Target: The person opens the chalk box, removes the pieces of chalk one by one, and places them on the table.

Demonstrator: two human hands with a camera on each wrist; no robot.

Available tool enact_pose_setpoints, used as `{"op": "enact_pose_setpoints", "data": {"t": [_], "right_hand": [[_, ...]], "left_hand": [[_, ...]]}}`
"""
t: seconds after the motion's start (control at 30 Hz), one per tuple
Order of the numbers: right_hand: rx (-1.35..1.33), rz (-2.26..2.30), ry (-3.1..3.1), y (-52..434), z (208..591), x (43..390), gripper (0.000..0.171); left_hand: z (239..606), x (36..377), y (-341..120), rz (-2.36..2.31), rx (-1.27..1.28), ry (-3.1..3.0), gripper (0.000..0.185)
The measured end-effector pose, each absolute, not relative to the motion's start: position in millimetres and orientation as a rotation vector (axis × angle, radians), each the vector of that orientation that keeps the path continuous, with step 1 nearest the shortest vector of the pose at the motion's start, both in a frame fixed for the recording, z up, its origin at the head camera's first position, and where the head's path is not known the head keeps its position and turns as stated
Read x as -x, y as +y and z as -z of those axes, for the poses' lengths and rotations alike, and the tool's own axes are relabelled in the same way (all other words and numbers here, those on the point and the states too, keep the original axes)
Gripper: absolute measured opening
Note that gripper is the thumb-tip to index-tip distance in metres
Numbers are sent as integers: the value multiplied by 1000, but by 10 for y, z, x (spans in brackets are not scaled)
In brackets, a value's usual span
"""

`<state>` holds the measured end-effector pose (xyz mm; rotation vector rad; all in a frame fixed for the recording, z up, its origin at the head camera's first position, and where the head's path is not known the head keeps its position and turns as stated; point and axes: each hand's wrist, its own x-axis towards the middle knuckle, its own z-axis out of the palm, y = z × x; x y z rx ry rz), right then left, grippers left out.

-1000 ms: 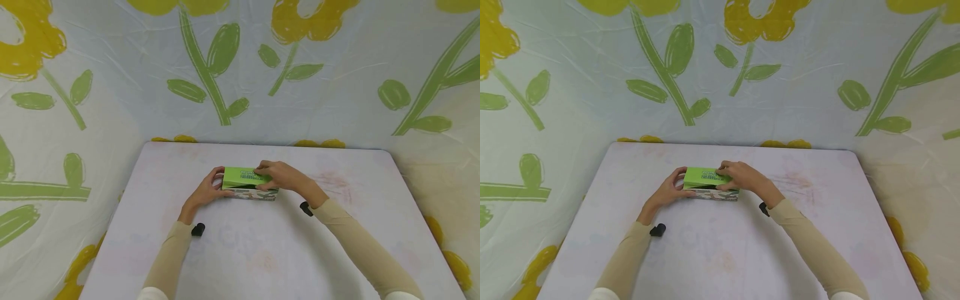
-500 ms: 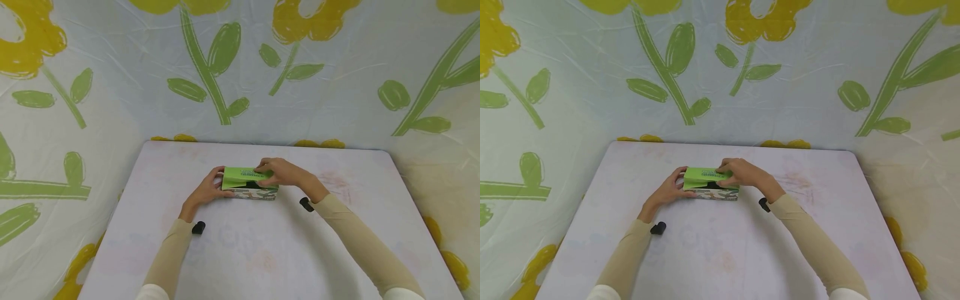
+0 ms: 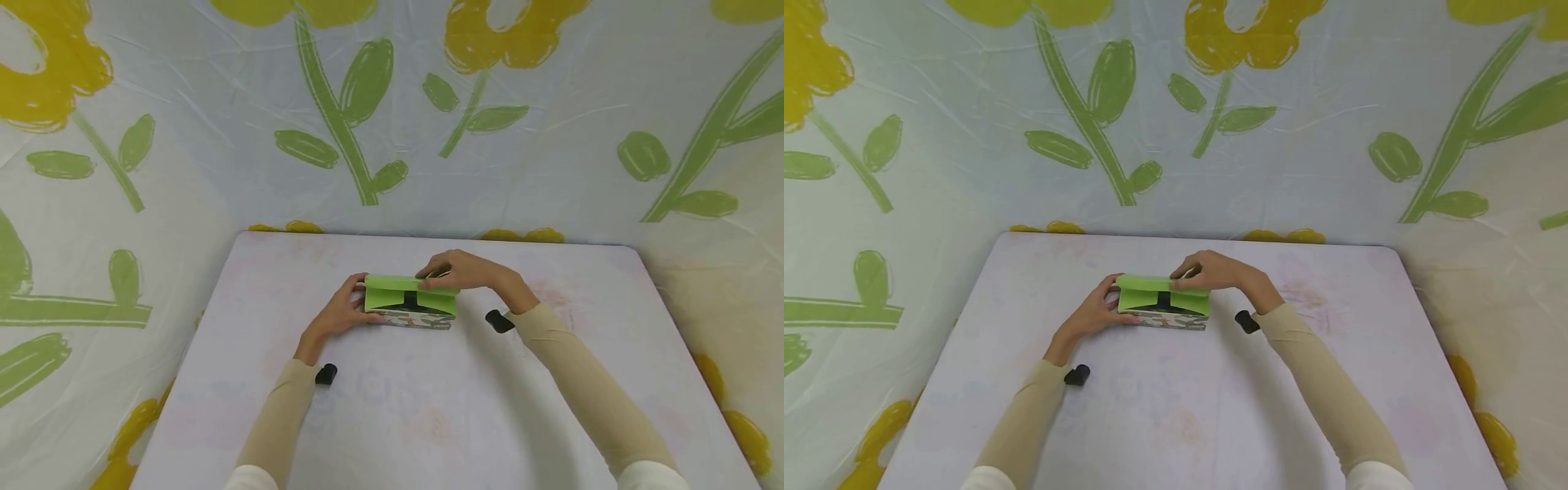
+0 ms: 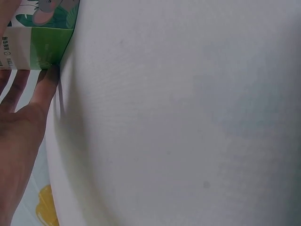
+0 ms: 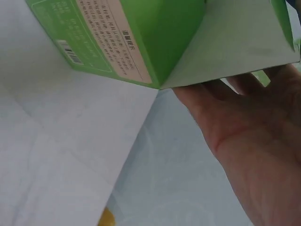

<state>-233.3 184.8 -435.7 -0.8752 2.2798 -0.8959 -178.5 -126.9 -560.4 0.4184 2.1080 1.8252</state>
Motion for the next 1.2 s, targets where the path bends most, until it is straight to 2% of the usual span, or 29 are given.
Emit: {"op": "enact_pose_setpoints", "data": {"t": [0.13,0.37,0.53,0.7,0.87,1.1,1.2], "right_hand": [[795,992,2286,1959,4369,2304,42],[862,1311,2307,2242,4611,2222,29],[842,1486,2290,2339,4791,2124,31],[797,1610,2292,2334,4892,2040,30],[663,1674,2438,2267,4946,2015,21],[470,1776,2473,2112,4758,1944,19],[395,1867,2405,2091,4801,1984,21]], "left_hand": [[5608,1774,-1267,-1834,-413,2101,102],[5597,1769,-1260,-1840,-424,2108,103],[5601,1765,-1259,-1826,-416,2120,102],[5605,1755,-1262,-1817,-408,2128,102],[5624,1756,-1256,-1837,-412,2102,96],[5621,1757,-1238,-1862,-416,2088,93],[5614,1753,-1236,-1857,-405,2098,93]]}}
